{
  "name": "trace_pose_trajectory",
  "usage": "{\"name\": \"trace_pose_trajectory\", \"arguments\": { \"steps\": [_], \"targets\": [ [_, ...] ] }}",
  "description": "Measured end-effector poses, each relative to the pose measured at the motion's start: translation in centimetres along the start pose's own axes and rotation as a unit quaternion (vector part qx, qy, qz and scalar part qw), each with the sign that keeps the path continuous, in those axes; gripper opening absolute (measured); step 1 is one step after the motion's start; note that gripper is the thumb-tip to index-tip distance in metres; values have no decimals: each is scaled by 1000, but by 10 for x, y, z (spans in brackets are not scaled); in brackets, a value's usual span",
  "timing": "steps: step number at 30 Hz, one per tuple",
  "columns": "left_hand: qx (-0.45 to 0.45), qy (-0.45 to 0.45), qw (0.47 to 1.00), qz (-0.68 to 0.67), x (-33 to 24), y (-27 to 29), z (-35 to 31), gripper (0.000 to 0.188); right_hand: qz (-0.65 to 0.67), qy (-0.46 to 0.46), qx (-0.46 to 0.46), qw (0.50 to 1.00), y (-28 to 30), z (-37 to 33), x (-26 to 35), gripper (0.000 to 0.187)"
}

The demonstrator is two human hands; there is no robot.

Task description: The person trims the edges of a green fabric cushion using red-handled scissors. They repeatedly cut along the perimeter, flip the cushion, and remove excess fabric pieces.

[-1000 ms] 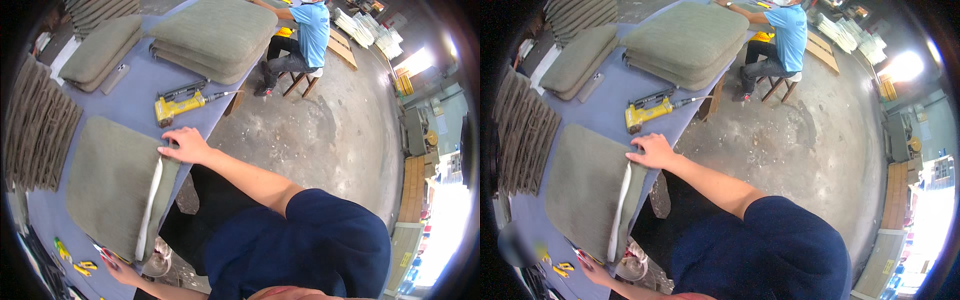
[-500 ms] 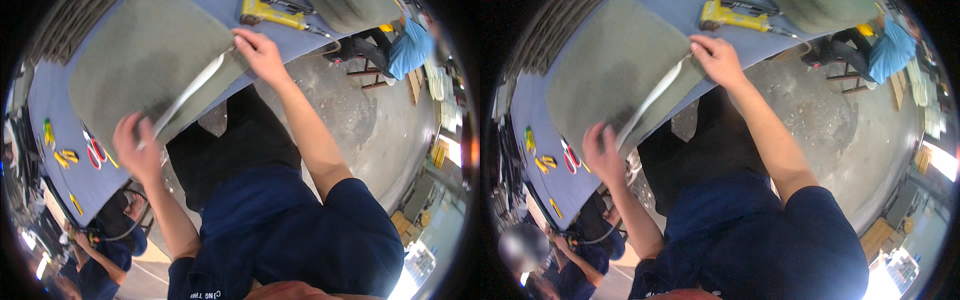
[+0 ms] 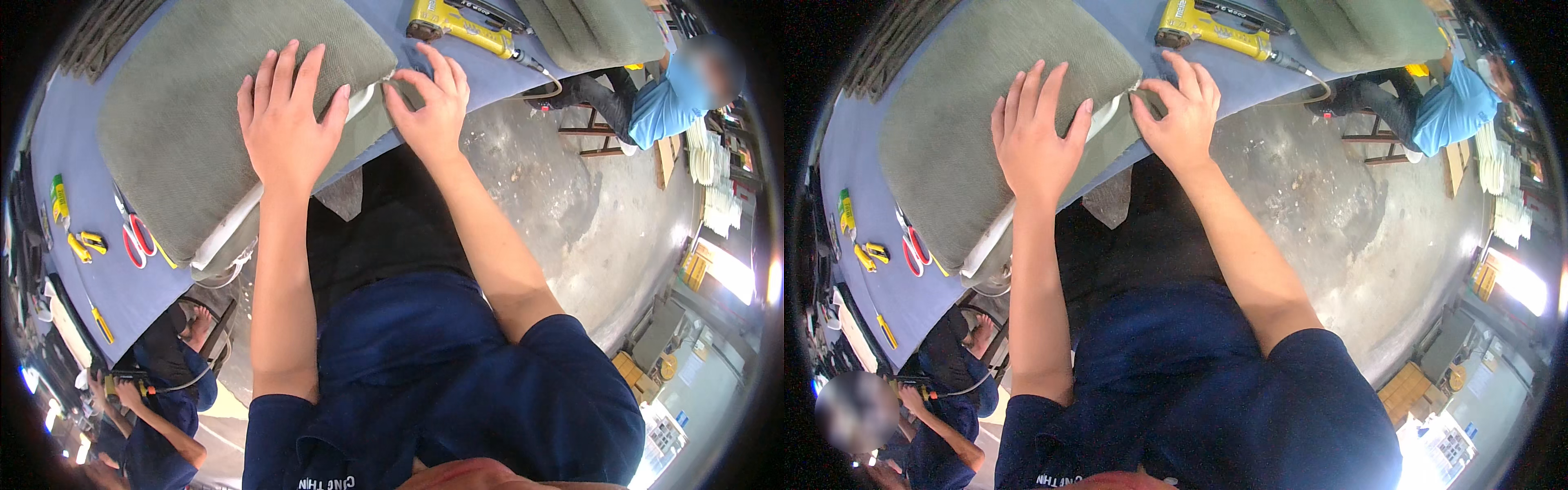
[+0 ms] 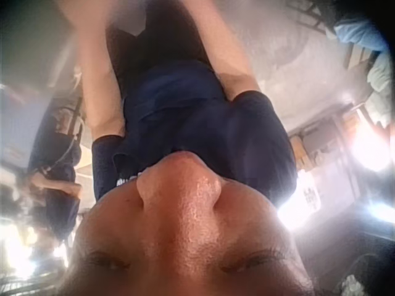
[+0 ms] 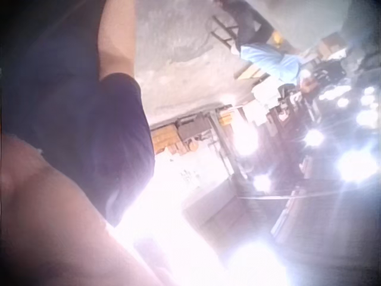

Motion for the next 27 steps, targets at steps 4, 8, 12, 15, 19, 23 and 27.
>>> {"name": "trace_pose_trajectory", "arguments": {
  "steps": [4,8,12,15,19,23,27],
  "targets": [
    [-3,0,1000,-3,3,-1,-1,51,-32,-27,5,999,-5,1,1,22],
    [1,5,1000,8,4,-1,-1,52,-12,-30,8,999,-8,-1,-6,21],
    [5,4,1000,9,3,0,0,52,17,-49,1,999,-7,1,-10,16],
    [1,2,1000,4,3,-2,-1,52,36,-59,-11,998,-4,3,-8,12],
    [4,-1,1000,0,3,0,-1,51,84,-82,-26,993,-5,0,-17,11],
    [1,0,1000,1,3,1,-2,51,97,-89,-26,991,-6,-1,-18,12],
    [3,2,1000,2,3,2,-1,51,71,-66,-9,995,-6,1,-16,12]
  ]
}}
Point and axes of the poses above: each hand's wrist, its own z-axis towards the middle knuckle, its own y-axis out of the back of the hand, x = y × z, the point moved 6 cm from there along z, towards the middle knuckle, and after that the axes turned 3 degrees about -x, right-handed, at the moved point
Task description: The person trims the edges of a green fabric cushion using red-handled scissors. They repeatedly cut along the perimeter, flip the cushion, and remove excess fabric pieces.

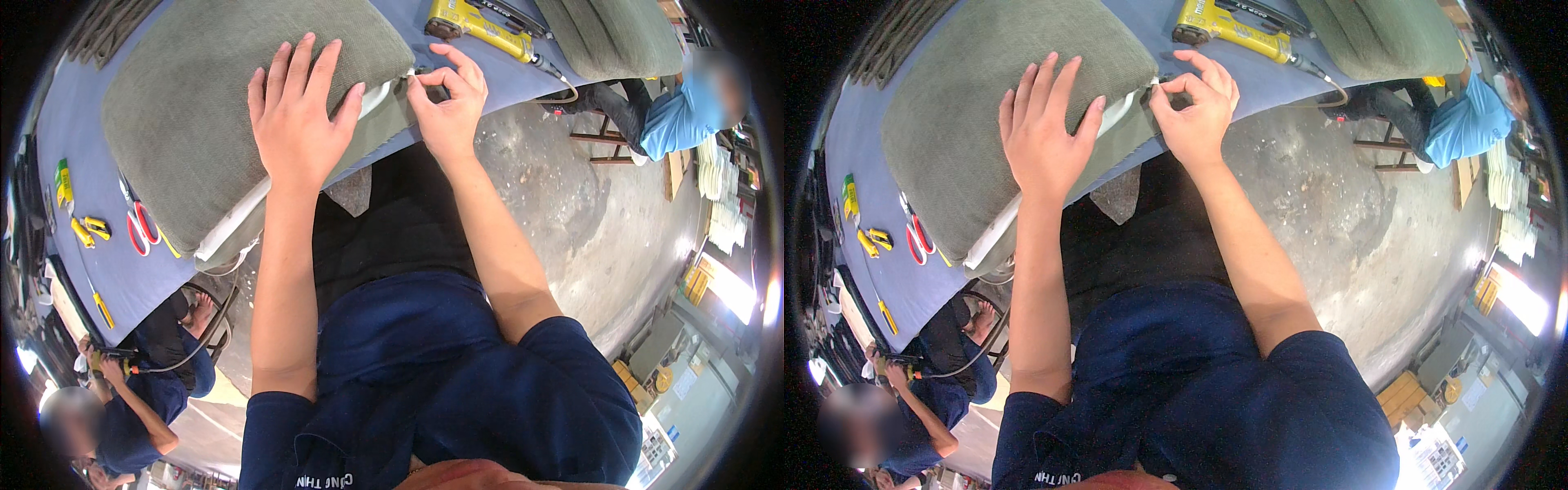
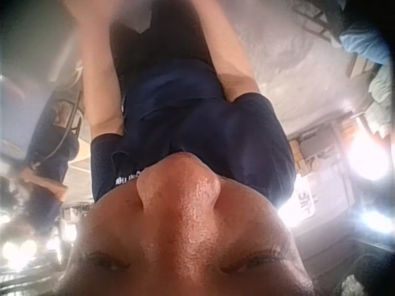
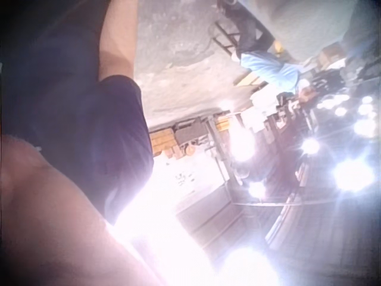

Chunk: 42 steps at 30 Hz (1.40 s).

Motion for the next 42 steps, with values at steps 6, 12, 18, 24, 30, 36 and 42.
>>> {"name": "trace_pose_trajectory", "arguments": {
  "steps": [6,12,18,24,30,36,42],
  "targets": [
    [-14,-4,1000,-7,3,-3,-2,51,-63,31,5,998,-1,-3,12,16],
    [-29,-7,1000,7,3,-8,-3,51,-57,-75,5,995,-7,-13,13,17],
    [-23,-3,1000,12,2,-6,-1,52,-79,-76,41,993,-12,-14,17,11],
    [-29,-2,999,14,0,-5,-1,53,-80,-49,99,991,-9,-14,15,10],
    [-6,5,1000,23,-3,-1,0,53,-37,-36,125,991,-2,-15,17,11],
    [-15,-6,1000,20,-1,0,-3,54,103,-20,184,977,17,-30,21,10],
    [6,-17,1000,8,-2,1,-7,56,137,-34,107,984,17,-29,16,14]
  ]
}}
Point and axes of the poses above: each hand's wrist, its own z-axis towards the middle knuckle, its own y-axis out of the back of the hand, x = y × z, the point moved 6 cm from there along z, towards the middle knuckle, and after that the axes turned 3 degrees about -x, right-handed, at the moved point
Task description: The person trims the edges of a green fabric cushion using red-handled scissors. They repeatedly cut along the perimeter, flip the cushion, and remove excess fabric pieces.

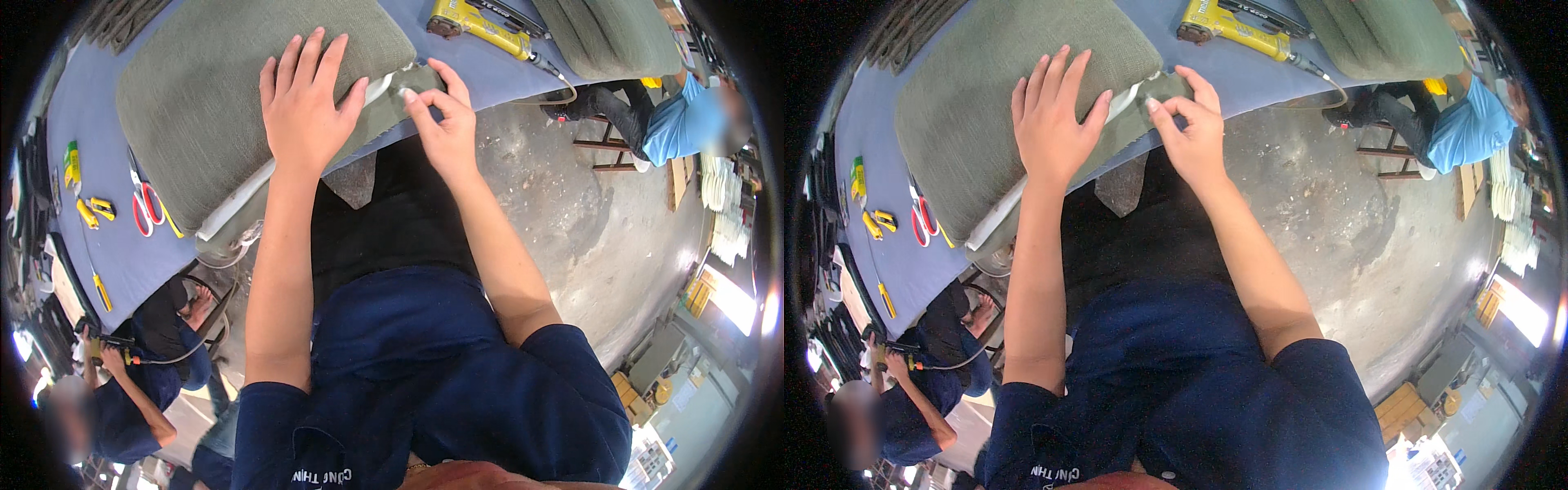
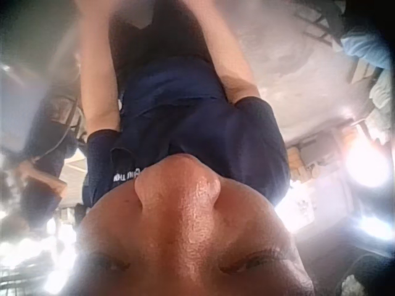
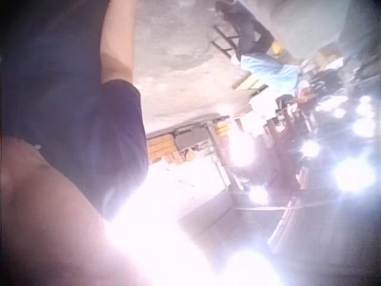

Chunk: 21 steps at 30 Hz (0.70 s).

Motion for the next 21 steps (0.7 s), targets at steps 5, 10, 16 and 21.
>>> {"name": "trace_pose_trajectory", "arguments": {
  "steps": [5,10,16,21],
  "targets": [
    [24,0,1000,3,-3,2,-2,61,-97,-29,-81,992,-14,10,19,20],
    [42,-4,999,0,0,8,-3,63,-16,-98,-89,991,-15,10,-1,19],
    [99,42,984,-143,15,43,-40,45,25,-97,-67,993,4,9,-3,14],
    [107,103,973,-176,29,86,-93,24,-135,62,-8,989,-10,3,31,18]
  ]
}}
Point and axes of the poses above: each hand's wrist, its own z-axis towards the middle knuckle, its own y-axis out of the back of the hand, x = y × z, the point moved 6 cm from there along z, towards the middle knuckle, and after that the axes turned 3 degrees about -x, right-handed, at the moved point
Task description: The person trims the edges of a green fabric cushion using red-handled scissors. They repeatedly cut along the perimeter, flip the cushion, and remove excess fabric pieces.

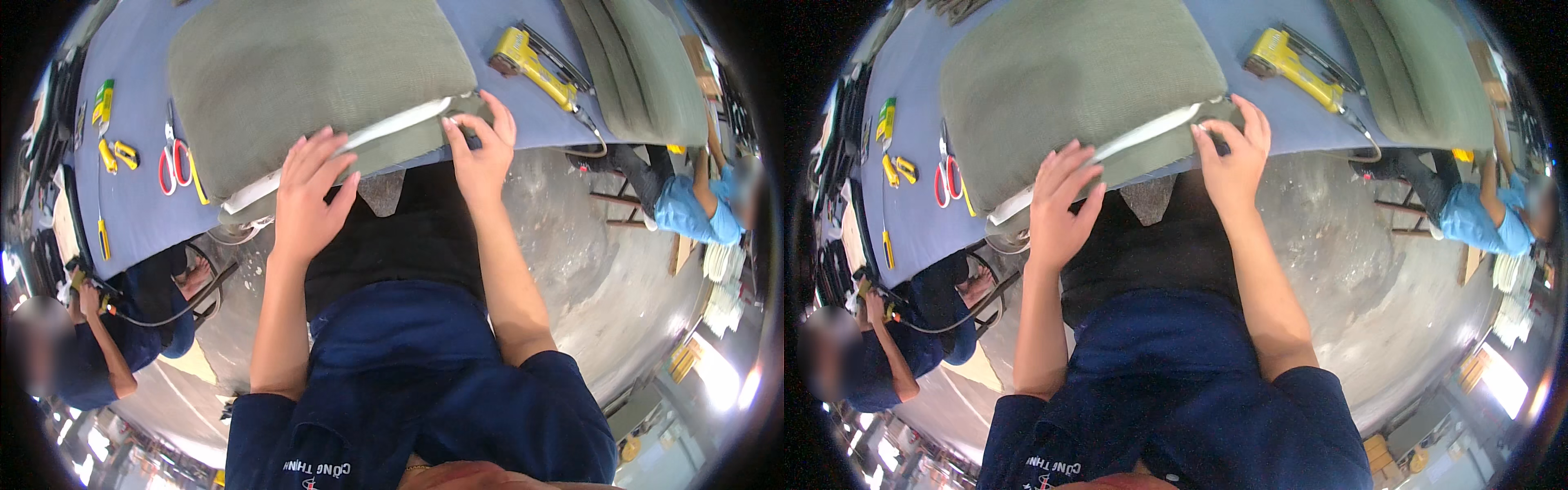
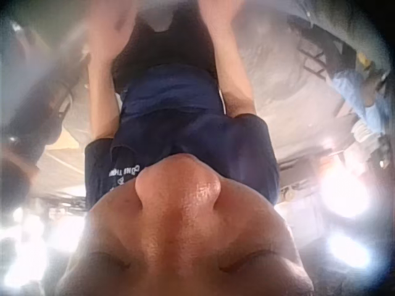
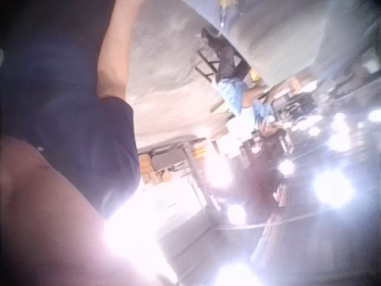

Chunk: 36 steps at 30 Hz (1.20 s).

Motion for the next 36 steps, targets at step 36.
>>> {"name": "trace_pose_trajectory", "arguments": {
  "steps": [36],
  "targets": [
    [-132,436,574,-681,83,56,-38,59,757,-519,196,346,-53,-63,119,49]
  ]
}}
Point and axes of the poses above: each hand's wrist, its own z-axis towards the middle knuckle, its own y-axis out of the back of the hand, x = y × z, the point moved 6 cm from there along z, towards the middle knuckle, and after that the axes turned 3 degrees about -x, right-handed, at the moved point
